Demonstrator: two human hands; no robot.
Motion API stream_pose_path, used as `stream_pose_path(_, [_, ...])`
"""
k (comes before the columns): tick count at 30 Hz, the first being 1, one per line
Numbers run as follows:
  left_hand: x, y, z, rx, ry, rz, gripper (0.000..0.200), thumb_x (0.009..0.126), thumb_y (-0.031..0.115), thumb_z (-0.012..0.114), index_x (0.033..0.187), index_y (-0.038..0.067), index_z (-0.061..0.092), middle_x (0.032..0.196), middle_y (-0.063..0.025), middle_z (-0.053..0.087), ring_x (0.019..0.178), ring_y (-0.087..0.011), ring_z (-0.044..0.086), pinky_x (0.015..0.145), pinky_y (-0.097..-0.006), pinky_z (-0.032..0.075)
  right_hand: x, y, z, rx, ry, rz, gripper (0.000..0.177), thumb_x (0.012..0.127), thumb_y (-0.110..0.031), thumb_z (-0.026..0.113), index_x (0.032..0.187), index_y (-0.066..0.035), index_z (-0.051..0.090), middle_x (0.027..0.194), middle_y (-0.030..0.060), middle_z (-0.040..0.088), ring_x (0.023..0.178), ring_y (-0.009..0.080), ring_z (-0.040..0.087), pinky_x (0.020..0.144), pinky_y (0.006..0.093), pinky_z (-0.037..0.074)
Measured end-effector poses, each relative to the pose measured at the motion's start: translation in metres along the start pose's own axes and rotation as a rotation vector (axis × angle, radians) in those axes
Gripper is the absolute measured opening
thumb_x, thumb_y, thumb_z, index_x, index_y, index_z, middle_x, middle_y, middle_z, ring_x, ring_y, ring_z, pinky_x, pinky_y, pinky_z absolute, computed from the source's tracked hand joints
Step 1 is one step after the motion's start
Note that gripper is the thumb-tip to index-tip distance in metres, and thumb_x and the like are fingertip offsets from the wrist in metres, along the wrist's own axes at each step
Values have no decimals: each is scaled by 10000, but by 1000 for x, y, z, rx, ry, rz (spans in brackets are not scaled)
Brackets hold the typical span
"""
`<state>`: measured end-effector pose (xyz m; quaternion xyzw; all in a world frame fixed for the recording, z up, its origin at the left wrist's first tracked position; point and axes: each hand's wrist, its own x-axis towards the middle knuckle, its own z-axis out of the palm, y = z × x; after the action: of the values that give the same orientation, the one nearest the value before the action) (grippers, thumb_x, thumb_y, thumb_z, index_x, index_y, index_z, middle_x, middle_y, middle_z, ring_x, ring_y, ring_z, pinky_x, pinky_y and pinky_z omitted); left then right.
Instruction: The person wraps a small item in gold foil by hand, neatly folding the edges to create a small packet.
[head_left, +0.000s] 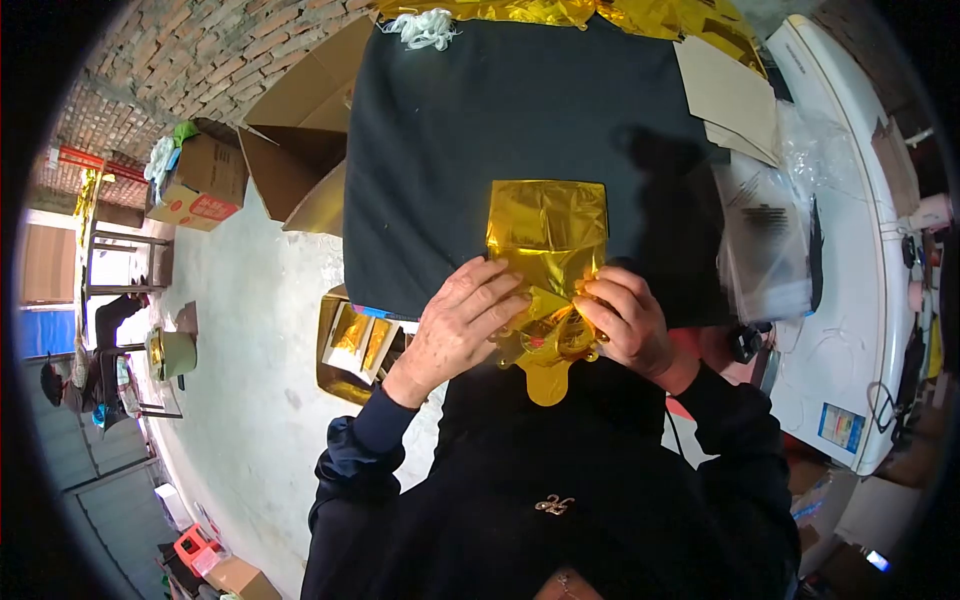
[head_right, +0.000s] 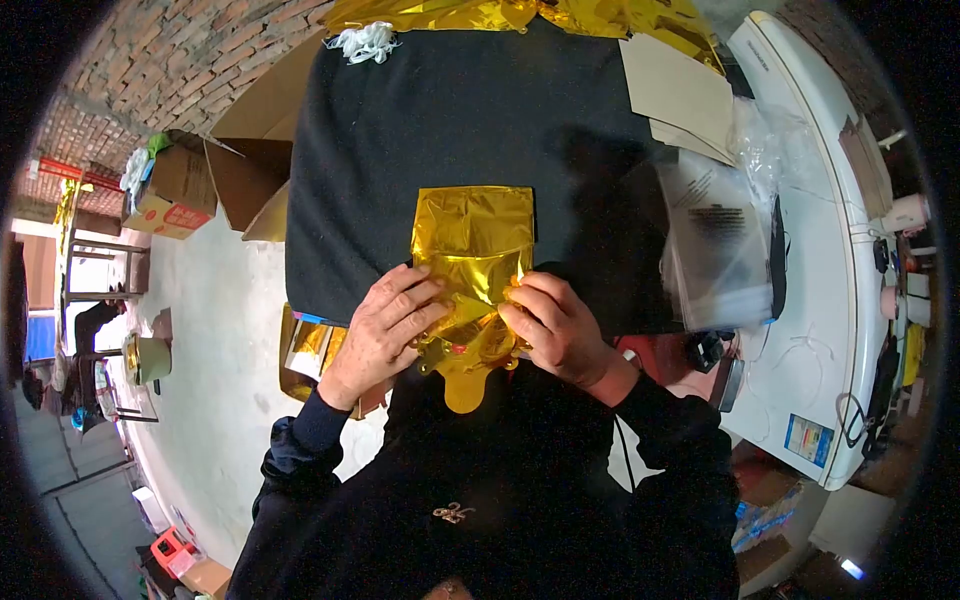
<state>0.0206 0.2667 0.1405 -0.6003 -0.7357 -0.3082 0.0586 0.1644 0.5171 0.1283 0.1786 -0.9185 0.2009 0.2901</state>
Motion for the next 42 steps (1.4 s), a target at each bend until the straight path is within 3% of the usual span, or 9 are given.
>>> stream_pose_path(1, [2, 1, 0, -3, 20, 4, 434, 743, 40, 736, 1177, 48, 739, 1302, -99, 681, 1322, -314, 584, 1150, -500, 465, 0, 1, 2, -7, 24, -9, 345, 751, -71, 796, 1087, -29, 725, 1139, 81, 592, 1120, 290, 593, 966, 430, 544])
stream_pose_path(7, [4, 1, 1, 6, 22, -38, 407, 753, 58, 750, 1160, 66, 747, 1253, -70, 694, 1253, -276, 612, 1106, -477, 456, -7, 0, 1, -61, -9, 4, 389, 738, -63, 794, 1123, -53, 739, 1035, 39, 579, 989, 260, 571, 887, 419, 482])
stream_pose_path(13, [10, 1, -1, -77, 24, -130, 319, 783, 114, 803, 1098, 73, 771, 1192, -44, 720, 1216, -267, 618, 1041, -435, 427, 2, 0, -4, 91, -1, 131, 227, 802, -54, 772, 1023, -42, 726, 999, 45, 603, 983, 261, 573, 853, 418, 474])
stream_pose_path(17, [17, 0, 1, -118, 91, -232, 156, 849, 149, 819, 927, 31, 753, 1113, -92, 736, 1071, -278, 629, 940, -416, 429, 9, 0, -6, 144, -26, 296, 111, 859, -47, 739, 960, -14, 709, 956, 81, 621, 925, 258, 569, 836, 411, 473])
stream_pose_path(20, [20, 1, 1, -122, 113, -278, 177, 854, 154, 827, 900, 12, 731, 1069, -110, 724, 1016, -287, 618, 900, -411, 426, 18, 1, -8, 172, -51, 385, 73, 894, -68, 713, 921, -2, 697, 896, 99, 624, 899, 268, 572, 811, 411, 472])
stream_pose_path(23, [18, 0, 5, -116, 167, -326, 189, 854, 157, 829, 893, 6, 721, 988, -107, 693, 959, -288, 596, 858, -408, 416, 31, 3, -12, 102, -181, 441, 104, 942, -98, 674, 888, -9, 676, 816, 105, 621, 824, 275, 578, 759, 415, 470])
stream_pose_path(27, [25, 2, 10, -76, 236, -392, 210, 856, 172, 826, 870, 2, 702, 925, -116, 640, 901, -288, 551, 819, -410, 392, 37, 9, -6, 98, -142, 475, 156, 989, -135, 639, 880, -24, 657, 768, 105, 624, 724, 285, 577, 691, 431, 470])
stream_pose_path(42, [26, 0, 12, 111, 254, -484, 201, 874, 204, 813, 837, 44, 696, 890, -69, 580, 889, -260, 492, 806, -402, 355, 53, 11, -4, 59, -184, 626, 251, 993, -211, 644, 812, -38, 659, 777, 137, 676, 757, 344, 669, 663, 466, 521])
